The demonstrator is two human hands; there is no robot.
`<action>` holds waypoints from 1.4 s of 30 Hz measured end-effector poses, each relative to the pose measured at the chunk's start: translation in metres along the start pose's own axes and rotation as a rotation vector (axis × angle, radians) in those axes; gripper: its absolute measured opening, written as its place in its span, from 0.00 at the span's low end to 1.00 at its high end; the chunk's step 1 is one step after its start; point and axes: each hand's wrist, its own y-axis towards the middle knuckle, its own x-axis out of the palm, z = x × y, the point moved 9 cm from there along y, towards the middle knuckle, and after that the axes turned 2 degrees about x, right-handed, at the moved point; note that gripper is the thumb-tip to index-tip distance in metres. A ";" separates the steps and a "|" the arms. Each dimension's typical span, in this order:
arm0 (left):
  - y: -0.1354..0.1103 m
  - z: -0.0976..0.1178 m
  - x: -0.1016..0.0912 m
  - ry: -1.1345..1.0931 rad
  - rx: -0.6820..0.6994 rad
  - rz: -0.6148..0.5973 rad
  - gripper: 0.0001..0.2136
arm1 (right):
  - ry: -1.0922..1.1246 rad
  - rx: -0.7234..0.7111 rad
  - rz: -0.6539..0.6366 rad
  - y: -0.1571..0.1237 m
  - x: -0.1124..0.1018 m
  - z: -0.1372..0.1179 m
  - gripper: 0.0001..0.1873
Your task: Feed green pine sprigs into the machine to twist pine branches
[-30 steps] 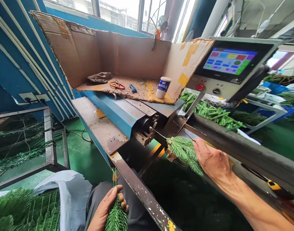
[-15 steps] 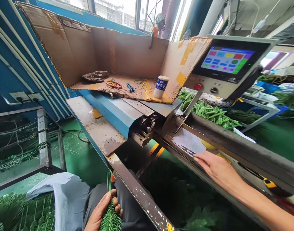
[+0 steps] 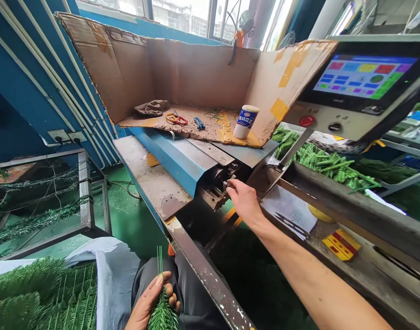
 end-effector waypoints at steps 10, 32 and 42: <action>-0.003 0.005 0.006 0.021 0.013 0.027 0.17 | 0.665 0.117 -0.210 -0.023 0.039 -0.005 0.44; -0.026 -0.009 0.083 0.029 0.051 -0.047 0.17 | -0.317 -0.269 -0.194 -0.084 -0.054 -0.033 0.24; -0.019 -0.016 0.027 0.102 -0.005 0.183 0.13 | -0.952 -0.274 -0.284 -0.026 -0.041 -0.026 0.23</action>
